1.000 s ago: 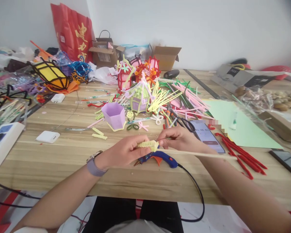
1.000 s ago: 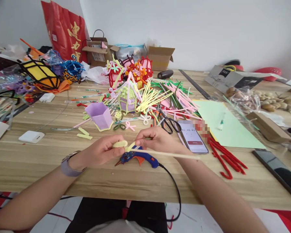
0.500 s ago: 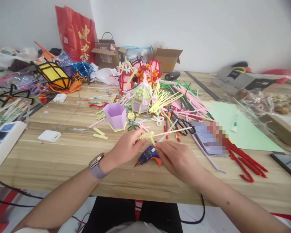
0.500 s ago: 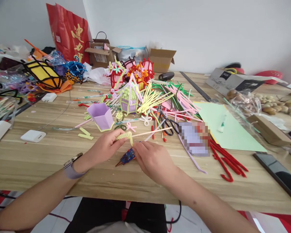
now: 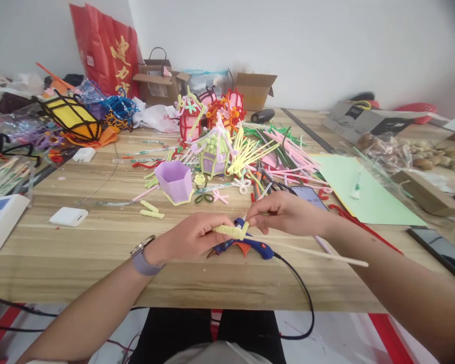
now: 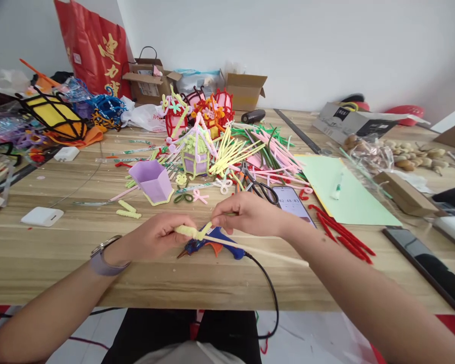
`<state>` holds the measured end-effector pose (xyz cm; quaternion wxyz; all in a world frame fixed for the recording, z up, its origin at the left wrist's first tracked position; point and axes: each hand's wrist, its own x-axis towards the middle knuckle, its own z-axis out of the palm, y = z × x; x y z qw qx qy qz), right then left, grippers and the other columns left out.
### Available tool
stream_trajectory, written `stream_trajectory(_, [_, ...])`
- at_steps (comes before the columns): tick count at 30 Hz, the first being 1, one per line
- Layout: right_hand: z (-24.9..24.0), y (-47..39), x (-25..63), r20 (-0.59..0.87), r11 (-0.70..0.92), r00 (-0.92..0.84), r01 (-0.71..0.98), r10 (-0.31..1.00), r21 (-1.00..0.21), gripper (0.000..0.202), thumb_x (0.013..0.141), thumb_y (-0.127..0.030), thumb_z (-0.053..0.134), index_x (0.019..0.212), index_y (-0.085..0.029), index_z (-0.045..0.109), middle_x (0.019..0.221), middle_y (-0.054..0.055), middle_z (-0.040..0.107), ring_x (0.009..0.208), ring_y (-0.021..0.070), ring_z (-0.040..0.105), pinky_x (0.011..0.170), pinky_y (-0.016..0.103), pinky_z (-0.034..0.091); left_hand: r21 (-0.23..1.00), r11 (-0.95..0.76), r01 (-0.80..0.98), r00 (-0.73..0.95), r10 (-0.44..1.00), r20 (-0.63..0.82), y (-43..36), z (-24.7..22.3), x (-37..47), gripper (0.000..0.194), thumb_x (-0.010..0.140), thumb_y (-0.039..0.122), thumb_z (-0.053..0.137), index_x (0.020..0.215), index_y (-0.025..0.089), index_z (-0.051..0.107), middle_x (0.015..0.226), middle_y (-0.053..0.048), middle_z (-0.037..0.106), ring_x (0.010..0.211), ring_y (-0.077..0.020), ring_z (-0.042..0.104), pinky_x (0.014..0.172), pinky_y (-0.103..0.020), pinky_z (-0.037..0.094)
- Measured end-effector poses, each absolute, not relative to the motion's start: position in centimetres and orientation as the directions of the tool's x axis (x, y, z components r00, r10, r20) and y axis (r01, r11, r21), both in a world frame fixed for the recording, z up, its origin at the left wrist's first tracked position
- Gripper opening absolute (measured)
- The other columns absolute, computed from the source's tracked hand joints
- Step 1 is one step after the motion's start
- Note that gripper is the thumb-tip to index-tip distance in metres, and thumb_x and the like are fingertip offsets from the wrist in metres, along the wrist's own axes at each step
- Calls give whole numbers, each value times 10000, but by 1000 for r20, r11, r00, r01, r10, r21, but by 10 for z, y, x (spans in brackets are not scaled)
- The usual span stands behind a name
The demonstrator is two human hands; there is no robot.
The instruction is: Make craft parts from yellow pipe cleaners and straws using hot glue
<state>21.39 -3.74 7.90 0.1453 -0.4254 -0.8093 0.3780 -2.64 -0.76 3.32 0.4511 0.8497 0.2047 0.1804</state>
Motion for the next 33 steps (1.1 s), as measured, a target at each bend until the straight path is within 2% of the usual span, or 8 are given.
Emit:
stream_trajectory(4, [55,-45,208,-30,259,-517,477,856,-840,326,923,-418,482,777,-170,634,565,-32,562,523,98,495,520,213,377,919,-367,143,738,659,148,-6,29,-24,296,932,424,457,952,185,630,851,-26,635,748,-162,560,653,-244,394])
stream_trajectory(9, [44,-65,190,51,307,-396,617,917,-725,372,954,-371,409,654,-184,524,549,-34,498,494,93,443,493,223,325,861,-435,265,634,751,184,-6,24,-17,278,944,397,440,1025,195,613,932,-38,653,858,-190,585,733,-264,408])
stream_trajectory(13, [51,-72,183,17,238,-340,620,940,-748,385,938,-367,416,597,-193,466,522,-41,456,487,90,412,490,223,311,687,-609,395,651,714,258,-8,19,-14,227,959,328,407,907,181,572,788,-14,612,729,-170,558,670,-269,390])
stream_trajectory(19, [54,-65,186,-224,-70,-321,429,920,-901,302,891,-421,442,759,-180,568,488,-72,413,423,77,311,422,216,248,248,-852,461,732,523,436,-9,9,-14,202,932,174,369,842,174,549,774,-39,610,751,-196,549,693,-309,389])
stream_trajectory(24, [56,-54,192,-254,-73,-367,442,895,-894,282,840,-404,505,711,-167,585,474,-75,387,427,72,296,423,222,232,34,-903,427,797,394,457,-13,5,-14,225,961,167,350,866,171,554,742,-39,601,739,-203,544,713,-331,380])
stream_trajectory(26, [60,-51,194,-244,-22,-385,498,890,-867,294,852,-395,485,715,-161,600,484,-66,403,447,79,332,445,223,267,51,-900,432,799,409,440,-13,2,-12,225,971,193,352,866,171,550,748,-42,602,742,-206,548,726,-339,389])
stream_trajectory(28, [67,-49,194,-221,48,-396,567,891,-822,311,881,-377,444,740,-161,617,497,-55,436,463,87,372,468,225,300,143,-874,465,772,479,418,-13,0,-10,246,983,243,340,871,165,545,764,-55,607,756,-214,558,731,-346,405])
stream_trajectory(33, [89,-50,191,16,313,-359,791,933,-526,289,921,-299,450,716,-189,621,567,-22,573,504,105,485,514,237,336,543,-698,467,671,680,297,-15,6,-8,391,992,437,269,1039,153,534,908,-92,639,882,-241,589,780,-370,439])
